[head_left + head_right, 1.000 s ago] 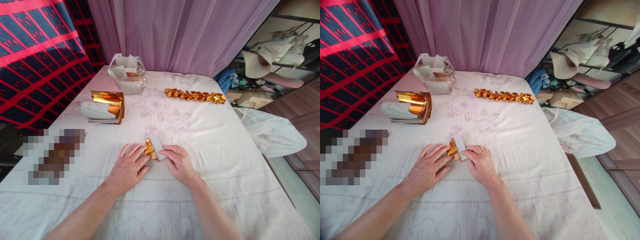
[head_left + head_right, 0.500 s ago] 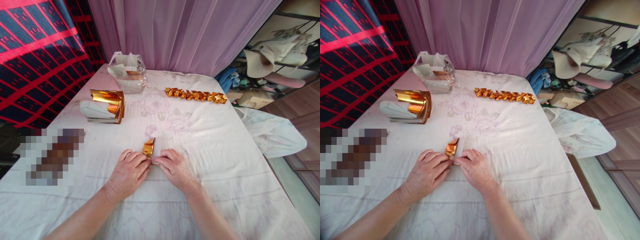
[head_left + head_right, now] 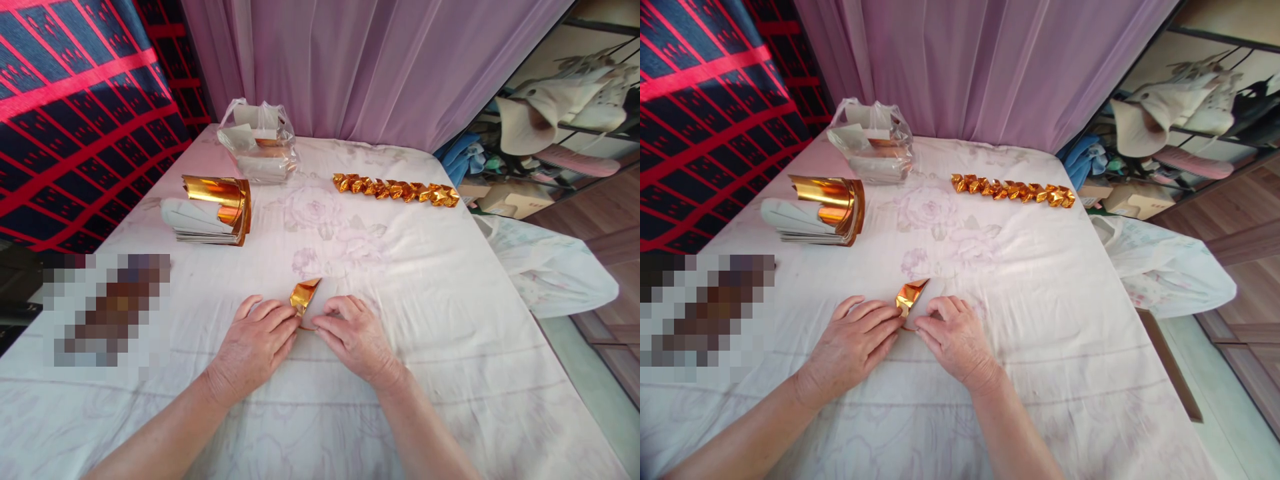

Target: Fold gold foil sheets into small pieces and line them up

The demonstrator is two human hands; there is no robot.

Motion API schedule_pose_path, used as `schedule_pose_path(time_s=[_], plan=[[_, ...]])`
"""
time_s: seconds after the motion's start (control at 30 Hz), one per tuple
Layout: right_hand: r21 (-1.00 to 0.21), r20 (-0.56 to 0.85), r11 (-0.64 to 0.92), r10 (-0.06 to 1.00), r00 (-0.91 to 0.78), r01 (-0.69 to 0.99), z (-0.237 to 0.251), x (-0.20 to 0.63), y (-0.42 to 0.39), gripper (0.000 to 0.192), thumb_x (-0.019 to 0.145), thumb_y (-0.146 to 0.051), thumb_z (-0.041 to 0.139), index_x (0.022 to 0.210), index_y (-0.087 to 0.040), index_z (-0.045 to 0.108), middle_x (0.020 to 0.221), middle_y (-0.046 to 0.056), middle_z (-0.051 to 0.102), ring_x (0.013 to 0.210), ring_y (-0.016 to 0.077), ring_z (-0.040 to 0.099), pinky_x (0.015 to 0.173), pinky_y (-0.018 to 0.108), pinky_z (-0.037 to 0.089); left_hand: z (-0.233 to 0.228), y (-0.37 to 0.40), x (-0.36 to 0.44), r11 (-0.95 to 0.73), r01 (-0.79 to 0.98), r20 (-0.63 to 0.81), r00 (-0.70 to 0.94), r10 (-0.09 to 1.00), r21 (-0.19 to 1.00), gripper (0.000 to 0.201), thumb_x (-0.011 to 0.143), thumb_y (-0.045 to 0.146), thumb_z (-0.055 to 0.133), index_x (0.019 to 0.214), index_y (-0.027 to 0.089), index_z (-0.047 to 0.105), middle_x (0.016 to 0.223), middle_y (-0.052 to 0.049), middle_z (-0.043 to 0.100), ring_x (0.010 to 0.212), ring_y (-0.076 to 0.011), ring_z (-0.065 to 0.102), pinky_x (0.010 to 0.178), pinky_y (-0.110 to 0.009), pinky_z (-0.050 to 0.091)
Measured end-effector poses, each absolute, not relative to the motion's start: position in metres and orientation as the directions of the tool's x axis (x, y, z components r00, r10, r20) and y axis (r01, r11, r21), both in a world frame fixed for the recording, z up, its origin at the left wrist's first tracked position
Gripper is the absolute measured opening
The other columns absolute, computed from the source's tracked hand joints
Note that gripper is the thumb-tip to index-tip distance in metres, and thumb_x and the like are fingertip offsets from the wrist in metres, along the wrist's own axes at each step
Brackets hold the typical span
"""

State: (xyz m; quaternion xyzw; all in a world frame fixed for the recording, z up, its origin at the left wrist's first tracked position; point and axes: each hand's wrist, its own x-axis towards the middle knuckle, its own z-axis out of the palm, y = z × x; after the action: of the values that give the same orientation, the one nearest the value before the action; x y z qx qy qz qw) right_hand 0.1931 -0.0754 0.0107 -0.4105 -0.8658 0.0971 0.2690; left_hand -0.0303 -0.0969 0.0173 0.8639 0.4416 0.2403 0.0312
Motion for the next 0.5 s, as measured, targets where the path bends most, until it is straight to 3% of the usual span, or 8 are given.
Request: schedule_pose_path(time_s=[0.5], plan=[[-0.483, 0.321, 0.456, 0.886, -0.333, 0.748, 0.000, 0.180, -0.073, 0.013, 0.091, -0.026, 0.064, 0.080, -0.023, 0.069, 0.087, 0.001, 0.067, 0.083, 0.0174, 0.060, 0.075, 0.032, 0.038, 0.019, -0.098, -0.030, -0.615, 0.751, 0.373, 0.514, 0.773, 0.239, 0.025, 0.099, 0.025, 0.049, 0.116, 0.026, 0.068, 0.112, 0.000, 0.073, 0.105, -0.0200, 0.062, 0.104, -0.045, 0.031]])
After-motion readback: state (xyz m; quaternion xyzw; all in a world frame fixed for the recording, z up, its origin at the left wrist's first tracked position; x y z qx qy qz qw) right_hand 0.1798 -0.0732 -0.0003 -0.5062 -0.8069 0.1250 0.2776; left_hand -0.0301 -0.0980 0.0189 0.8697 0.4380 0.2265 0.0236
